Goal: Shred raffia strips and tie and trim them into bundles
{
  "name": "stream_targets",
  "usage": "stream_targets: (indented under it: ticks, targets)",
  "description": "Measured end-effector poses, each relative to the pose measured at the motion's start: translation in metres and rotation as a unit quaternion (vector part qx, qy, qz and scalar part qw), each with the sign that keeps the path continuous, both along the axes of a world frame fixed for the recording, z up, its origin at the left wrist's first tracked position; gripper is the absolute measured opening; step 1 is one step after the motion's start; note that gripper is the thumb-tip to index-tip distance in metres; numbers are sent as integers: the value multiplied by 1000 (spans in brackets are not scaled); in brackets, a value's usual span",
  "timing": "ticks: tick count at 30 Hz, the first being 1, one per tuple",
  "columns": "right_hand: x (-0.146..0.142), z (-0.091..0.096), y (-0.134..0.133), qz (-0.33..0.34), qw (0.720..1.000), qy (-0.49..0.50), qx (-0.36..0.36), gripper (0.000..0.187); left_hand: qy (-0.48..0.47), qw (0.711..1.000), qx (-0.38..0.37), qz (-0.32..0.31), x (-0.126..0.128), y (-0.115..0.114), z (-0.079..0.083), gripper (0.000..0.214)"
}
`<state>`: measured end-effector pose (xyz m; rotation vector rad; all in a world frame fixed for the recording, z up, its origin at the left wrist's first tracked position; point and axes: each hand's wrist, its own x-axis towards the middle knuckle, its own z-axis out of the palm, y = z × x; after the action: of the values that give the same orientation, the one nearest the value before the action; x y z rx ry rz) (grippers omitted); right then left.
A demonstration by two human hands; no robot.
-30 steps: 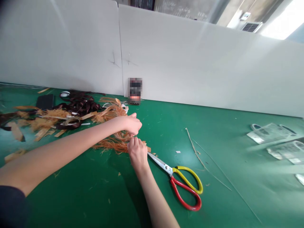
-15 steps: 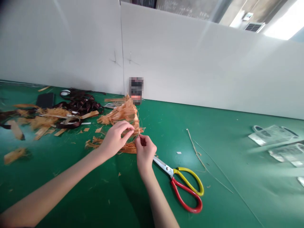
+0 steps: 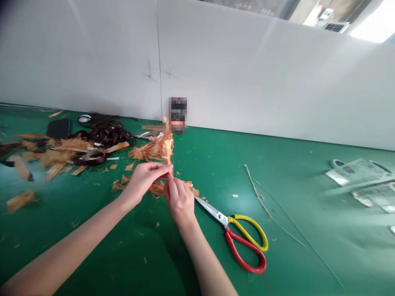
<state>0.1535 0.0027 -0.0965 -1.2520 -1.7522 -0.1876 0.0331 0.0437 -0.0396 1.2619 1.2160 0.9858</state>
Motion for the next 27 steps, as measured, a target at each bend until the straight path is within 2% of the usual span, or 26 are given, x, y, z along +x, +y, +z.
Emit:
stream_targets:
  ticks: [3, 6, 10, 13, 15, 18, 22, 25, 27]
  targets:
    - [-3, 4, 3, 33, 998, -60, 8, 19, 12, 999, -30, -4, -11, 9, 1, 15]
    - [-4, 22, 4, 78, 992, -101, -11, 19, 72, 997, 14, -26, -25, 16, 10, 13]
    - [5, 70, 11, 111, 987, -99, -57, 21, 185, 972, 131, -61, -42, 21, 32, 15]
    - [14, 109, 26, 47, 991, -122, 14, 25, 250, 945, 193, -83, -50, 23, 52, 13]
    - [18, 126, 39, 67, 981, -181, 20, 34, 287, 924, 240, -82, -53, 24, 63, 10]
    - [19, 131, 56, 128, 964, -232, -20, 37, 310, 889, 326, -88, -56, 25, 73, 8]
    - [18, 126, 63, 138, 964, -225, 12, 21, 320, 846, 405, -136, -56, 27, 76, 10]
    - [21, 128, 61, 139, 969, -205, 19, 19, 322, 835, 419, -152, -54, 27, 74, 11]
    - [25, 131, 59, 135, 974, -184, -2, 18, 307, 839, 423, -152, -53, 27, 74, 12]
